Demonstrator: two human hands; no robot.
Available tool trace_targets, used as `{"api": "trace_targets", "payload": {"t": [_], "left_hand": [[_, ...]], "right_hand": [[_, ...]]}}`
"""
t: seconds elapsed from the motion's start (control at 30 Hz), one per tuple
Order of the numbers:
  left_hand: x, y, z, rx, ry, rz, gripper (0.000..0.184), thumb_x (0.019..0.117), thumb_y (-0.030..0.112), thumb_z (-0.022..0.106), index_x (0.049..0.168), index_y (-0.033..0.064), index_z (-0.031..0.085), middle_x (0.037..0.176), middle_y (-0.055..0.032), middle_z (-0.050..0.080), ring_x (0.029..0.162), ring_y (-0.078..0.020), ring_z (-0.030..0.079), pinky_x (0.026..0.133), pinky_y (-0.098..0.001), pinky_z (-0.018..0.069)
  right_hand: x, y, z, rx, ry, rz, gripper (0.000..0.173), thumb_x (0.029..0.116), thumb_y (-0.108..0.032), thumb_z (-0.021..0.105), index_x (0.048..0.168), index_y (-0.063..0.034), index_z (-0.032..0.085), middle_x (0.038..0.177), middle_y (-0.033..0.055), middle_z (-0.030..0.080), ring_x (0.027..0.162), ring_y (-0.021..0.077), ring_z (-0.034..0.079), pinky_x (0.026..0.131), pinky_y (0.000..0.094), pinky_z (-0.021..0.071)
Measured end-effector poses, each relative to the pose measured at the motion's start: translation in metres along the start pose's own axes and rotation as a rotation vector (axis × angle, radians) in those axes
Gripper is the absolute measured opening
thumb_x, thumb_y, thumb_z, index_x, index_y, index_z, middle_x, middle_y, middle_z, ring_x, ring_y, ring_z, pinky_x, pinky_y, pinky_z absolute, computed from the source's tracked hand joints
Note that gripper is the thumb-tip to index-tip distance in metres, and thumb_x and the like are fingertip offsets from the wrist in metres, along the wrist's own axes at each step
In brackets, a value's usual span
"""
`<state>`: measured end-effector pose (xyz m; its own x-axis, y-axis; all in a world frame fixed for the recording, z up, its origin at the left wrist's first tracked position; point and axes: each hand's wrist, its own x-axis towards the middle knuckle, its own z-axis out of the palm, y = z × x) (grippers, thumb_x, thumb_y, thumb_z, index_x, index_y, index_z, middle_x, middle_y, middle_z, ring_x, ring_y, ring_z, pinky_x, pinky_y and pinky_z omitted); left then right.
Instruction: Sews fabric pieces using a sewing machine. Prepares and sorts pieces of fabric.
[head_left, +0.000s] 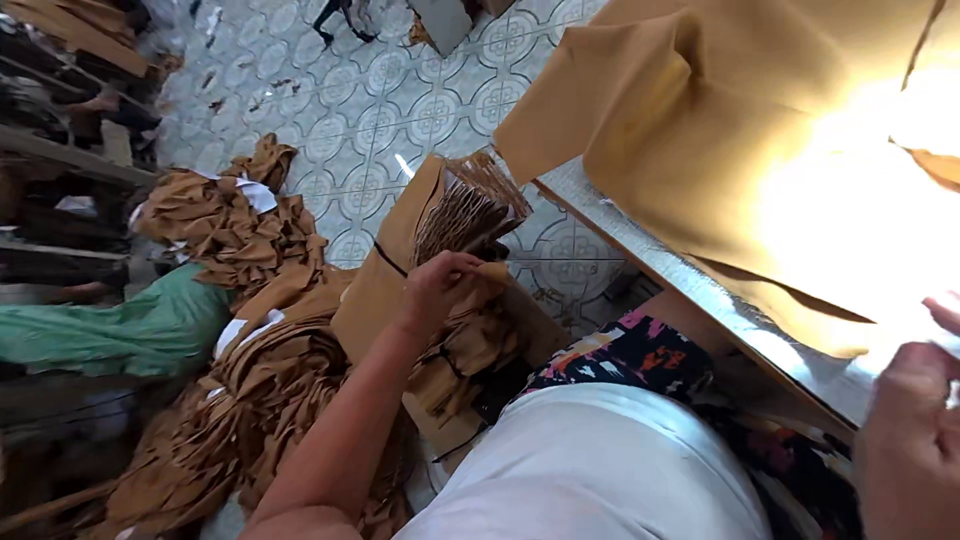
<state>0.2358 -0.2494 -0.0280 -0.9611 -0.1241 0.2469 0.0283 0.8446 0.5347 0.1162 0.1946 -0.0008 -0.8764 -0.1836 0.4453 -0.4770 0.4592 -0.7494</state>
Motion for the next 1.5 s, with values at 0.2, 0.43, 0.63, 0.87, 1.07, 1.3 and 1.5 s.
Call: {"api": "trace_targets", "payload": {"t": [0.2,0.43,0.63,0.87,1.07,1.3,1.5], "left_hand": [[0.076,0.159,0.01,-0.295,0.151,0.754,0.008,0.1035,0.017,0.059,0.096,0.018,0.056,0.104,0.0038,0.068,0.108,-0.0099,0.065,0.107,-0.0353,0.0477],[0.1,0.224,0.045,-0.447,-0.077,0.931,0.007,0.1057,0.017,0.056,0.112,0.0147,0.059,0.11,-0.0047,0.064,0.11,-0.0156,0.062,0.096,-0.0278,0.0517],[0.142,0.248,0.043,-0.703,-0.403,0.741,0.013,0.1039,0.02,0.058,0.099,0.0099,0.052,0.107,-0.0022,0.072,0.101,-0.0016,0.068,0.083,-0.0166,0.056],[0.254,0.257,0.109,-0.603,-0.746,0.228,0.041,0.0891,0.012,0.077,0.123,0.002,0.056,0.098,-0.0065,0.071,0.086,-0.0088,0.069,0.077,-0.0268,0.0585],[0.294,0.25,0.15,-0.693,-0.833,0.29,0.048,0.0864,0.001,0.077,0.13,-0.0014,0.057,0.11,-0.0087,0.07,0.098,-0.0071,0.068,0.088,-0.0244,0.0571],[0.302,0.259,0.169,-0.525,-0.776,0.431,0.02,0.0868,0.002,0.077,0.104,-0.003,0.067,0.092,-0.0073,0.068,0.086,-0.006,0.064,0.081,-0.0217,0.0531],[0.311,0.255,0.167,-0.559,-0.781,0.579,0.019,0.0864,0.004,0.076,0.103,-0.0011,0.07,0.098,-0.0059,0.071,0.094,-0.0045,0.066,0.088,-0.0217,0.0529]], "right_hand": [[0.002,-0.072,0.04,1.321,-0.844,0.701,0.09,0.0901,-0.084,0.034,0.124,-0.0078,0.069,0.115,0.0068,0.075,0.102,0.0196,0.073,0.086,0.0364,0.0621],[0.011,-0.06,0.003,0.886,-0.141,0.464,0.068,0.099,-0.067,0.042,0.117,-0.0071,0.068,0.103,-0.0009,0.074,0.096,0.0074,0.072,0.084,0.0281,0.062],[-0.002,-0.037,-0.004,0.27,0.003,-0.114,0.086,0.0826,-0.081,0.061,0.141,-0.0174,0.054,0.149,0.0024,0.052,0.141,0.0146,0.046,0.114,0.037,0.0433],[0.029,-0.033,0.008,0.346,0.02,0.478,0.016,0.1012,-0.012,0.061,0.102,-0.0017,0.072,0.087,-0.0003,0.075,0.08,0.0009,0.071,0.076,0.0199,0.0598],[0.052,-0.017,-0.005,-0.003,-0.064,0.675,0.05,0.0914,-0.018,0.076,0.134,0.0028,0.06,0.092,0.0078,0.073,0.079,0.0097,0.068,0.079,0.03,0.0566],[0.054,-0.009,-0.003,-0.08,-0.044,0.695,0.061,0.0904,-0.015,0.077,0.146,-0.006,0.053,0.093,0.0069,0.073,0.079,0.0089,0.067,0.078,0.0288,0.0557],[0.054,-0.005,-0.001,-0.105,-0.037,0.666,0.04,0.0911,-0.016,0.074,0.13,-0.0077,0.068,0.091,0.0063,0.072,0.074,0.0067,0.062,0.072,0.0255,0.052]]}}
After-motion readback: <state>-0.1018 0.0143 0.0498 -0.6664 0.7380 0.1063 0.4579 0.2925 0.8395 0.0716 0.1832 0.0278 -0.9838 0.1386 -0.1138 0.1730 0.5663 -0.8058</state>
